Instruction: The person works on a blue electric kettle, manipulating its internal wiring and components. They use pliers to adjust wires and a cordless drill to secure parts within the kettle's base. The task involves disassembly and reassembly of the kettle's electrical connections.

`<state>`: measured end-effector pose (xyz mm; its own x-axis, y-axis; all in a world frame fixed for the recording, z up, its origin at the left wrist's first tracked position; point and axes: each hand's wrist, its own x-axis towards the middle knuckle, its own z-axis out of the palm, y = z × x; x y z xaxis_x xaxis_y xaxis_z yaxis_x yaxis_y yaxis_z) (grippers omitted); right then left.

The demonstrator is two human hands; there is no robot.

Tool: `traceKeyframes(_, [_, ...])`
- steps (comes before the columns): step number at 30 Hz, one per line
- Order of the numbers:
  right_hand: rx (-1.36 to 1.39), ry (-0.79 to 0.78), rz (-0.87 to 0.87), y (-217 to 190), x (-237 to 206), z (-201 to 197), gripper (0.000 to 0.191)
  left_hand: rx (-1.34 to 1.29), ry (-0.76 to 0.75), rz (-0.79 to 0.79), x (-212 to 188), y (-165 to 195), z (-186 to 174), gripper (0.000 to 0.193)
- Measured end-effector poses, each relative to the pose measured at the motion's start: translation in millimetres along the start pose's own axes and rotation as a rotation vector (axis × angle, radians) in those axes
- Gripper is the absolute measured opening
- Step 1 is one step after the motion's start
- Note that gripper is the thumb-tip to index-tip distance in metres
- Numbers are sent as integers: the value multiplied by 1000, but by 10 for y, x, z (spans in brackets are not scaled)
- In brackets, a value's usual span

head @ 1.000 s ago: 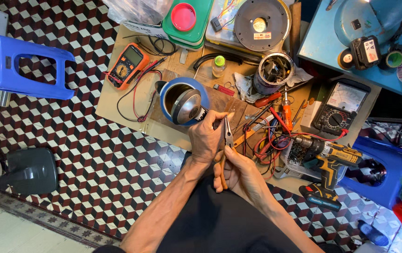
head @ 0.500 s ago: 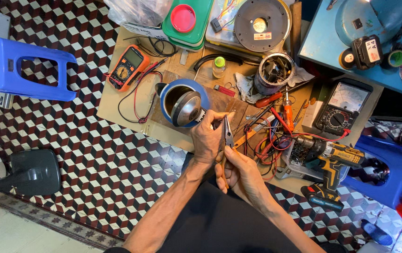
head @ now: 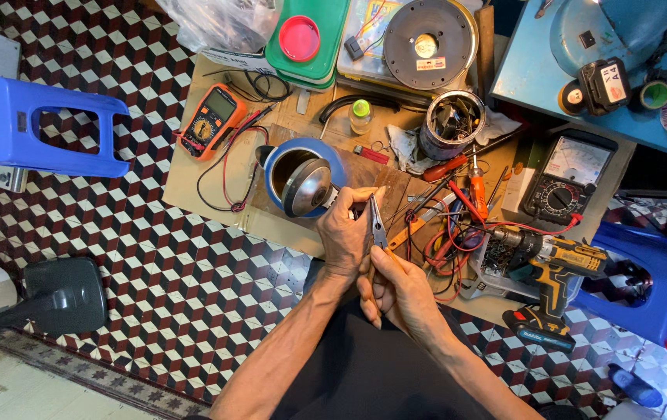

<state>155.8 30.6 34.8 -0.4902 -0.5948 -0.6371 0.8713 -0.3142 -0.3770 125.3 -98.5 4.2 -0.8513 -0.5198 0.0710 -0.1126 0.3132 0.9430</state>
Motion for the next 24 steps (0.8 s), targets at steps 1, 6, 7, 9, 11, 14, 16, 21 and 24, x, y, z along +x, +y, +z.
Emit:
traceKeyframes(1, [3, -8, 3, -1, -3, -7, 38, -2, -3, -3, -2, 13, 0, 17])
traceKeyframes(6, [-17, 6, -9, 4, -18, -22, 40, 10, -28, -43, 3, 51, -13, 17])
traceKeyframes(7, [-27, -4, -23, 5, -19, -22, 41, 12, -27, -34, 5, 52, -15, 17])
traceKeyframes(9, [-20, 18, -10, 3, -19, -17, 41, 15, -24, -18, 4, 48, -18, 17])
traceKeyframes(11, [-22, 30, -5, -4, -19, -9, 40, 9, -25, -12, 5, 39, -18, 17])
traceKeyframes(14, [-45, 40, -10, -8, -24, -1, 40, 5, -29, -18, -4, 18, -13, 16])
traceKeyframes(16, [-73, 58, -16, -1, -35, 1, 40, -1, -30, -26, -20, 2, -11, 16])
traceKeyframes(21, [-81, 86, 2, 20, -32, -25, 39, -11, -26, -21, -36, -29, -15, 16])
traceKeyframes(24, [-85, 76, -10, 32, -22, -47, 40, 4, -37, -18, -39, -42, -22, 16])
